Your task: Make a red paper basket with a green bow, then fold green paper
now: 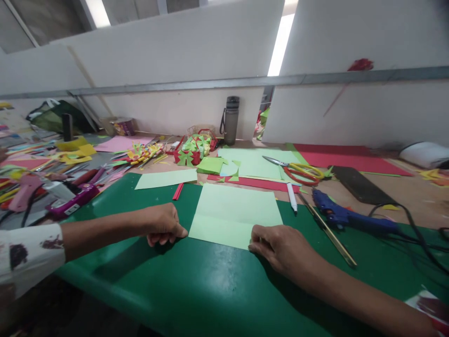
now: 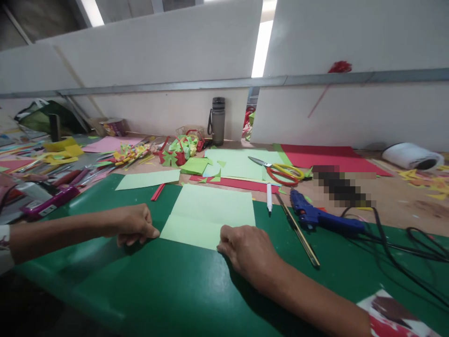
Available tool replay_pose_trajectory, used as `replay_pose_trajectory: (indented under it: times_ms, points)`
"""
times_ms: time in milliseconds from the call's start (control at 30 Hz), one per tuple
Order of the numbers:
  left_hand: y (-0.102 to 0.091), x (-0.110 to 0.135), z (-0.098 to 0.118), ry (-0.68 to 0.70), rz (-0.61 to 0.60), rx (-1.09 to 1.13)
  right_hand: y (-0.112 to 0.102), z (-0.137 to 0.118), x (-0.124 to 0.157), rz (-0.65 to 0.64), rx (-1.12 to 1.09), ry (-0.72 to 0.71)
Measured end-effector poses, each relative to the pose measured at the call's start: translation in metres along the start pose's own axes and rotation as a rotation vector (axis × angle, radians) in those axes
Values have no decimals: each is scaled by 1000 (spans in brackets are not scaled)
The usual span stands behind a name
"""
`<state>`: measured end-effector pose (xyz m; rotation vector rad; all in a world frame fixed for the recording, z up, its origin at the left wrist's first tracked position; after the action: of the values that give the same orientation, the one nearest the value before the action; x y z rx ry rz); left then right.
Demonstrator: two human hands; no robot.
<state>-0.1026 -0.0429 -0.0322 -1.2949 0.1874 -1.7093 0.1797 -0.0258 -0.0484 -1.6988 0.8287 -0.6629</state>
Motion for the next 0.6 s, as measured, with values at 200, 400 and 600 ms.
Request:
replay_pose_trajectory:
  times_ms: [200,400,600]
  points:
    - [-4,10,-1,170,242,-156,-11,7,-2,47,-160,-73]
    - [62,26,46,908,503,-807,-34,29,-11,246,-107,-15]
    - [87,10,67,1039,544,-1002,-33,40,-5,213,-88,70]
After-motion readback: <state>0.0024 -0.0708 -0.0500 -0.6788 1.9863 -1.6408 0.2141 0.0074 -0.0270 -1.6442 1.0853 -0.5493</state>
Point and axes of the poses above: each hand's wrist, its own x-axis away from the middle knuckle, its own y-axis out of the palm, z = x × y, the point moved 1 cm from there along -x, towards the middle knuckle, and after that the axes turned 3 degrees about z, right-handed, at the moved point
